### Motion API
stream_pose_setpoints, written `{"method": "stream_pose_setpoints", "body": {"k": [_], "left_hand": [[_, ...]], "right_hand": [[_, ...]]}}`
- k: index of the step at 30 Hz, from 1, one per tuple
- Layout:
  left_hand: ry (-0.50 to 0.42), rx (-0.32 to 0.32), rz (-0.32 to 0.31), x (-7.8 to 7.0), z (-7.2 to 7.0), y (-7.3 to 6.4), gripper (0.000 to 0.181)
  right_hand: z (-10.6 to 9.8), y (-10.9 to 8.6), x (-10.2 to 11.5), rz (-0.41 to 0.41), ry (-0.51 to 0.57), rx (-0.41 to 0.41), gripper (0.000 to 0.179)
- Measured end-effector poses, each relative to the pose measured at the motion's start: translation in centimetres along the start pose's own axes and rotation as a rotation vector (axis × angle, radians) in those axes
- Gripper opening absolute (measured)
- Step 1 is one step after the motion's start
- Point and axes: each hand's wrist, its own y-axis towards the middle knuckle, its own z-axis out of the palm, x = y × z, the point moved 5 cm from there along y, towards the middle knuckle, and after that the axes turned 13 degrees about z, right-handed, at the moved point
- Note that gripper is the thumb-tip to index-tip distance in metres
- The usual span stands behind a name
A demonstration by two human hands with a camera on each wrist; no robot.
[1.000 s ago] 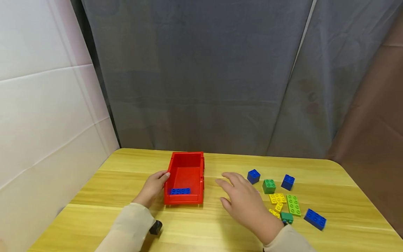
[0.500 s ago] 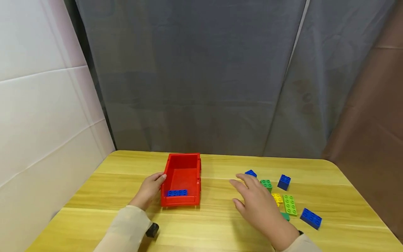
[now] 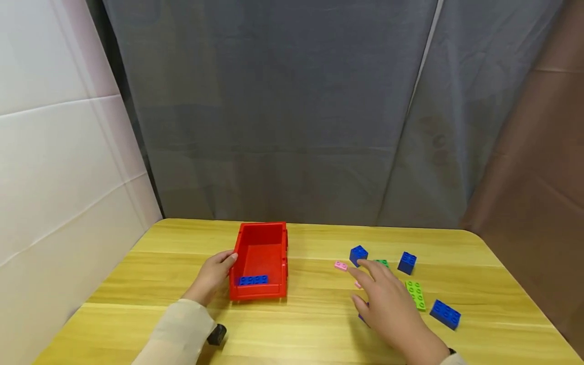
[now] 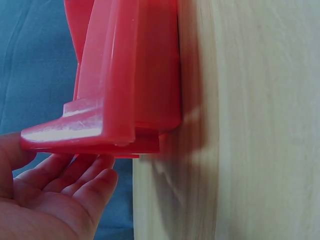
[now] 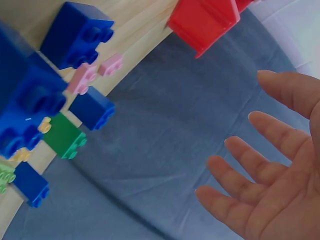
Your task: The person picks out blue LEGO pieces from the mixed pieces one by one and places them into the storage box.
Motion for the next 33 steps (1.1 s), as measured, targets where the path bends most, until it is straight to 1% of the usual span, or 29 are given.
{"method": "stream_pose_setpoints", "body": {"k": [5,14,19,21,29,33], "left_hand": [[0.016,0.002,0.008,-0.1,-0.2,0.0,0.044],[-0.016,0.007,0.010,-0.3,-0.3,0.0,0.043],[-0.016,0.010,0.001,-0.3,-0.4,0.1,0.044],[-0.013,0.009,0.001,-0.3,-0.3,0.1,0.044],[-0.001,0.015,0.007,-0.3,-0.2,0.2,0.044],[0.006,0.019,-0.001,0.0,-0.1,0.1,0.044]], "right_hand": [[0.4,-0.6,-0.7,0.020,-0.015,0.019,0.050],[1.6,-1.1,-1.7,0.089,-0.044,0.152,0.052],[2.4,-1.3,-2.1,0.134,-0.057,0.238,0.052],[2.7,-1.4,-2.3,0.143,-0.060,0.261,0.051],[4.1,-1.5,-3.0,0.167,-0.061,0.313,0.050],[4.7,-1.7,-3.2,0.162,-0.055,0.313,0.048]]}}
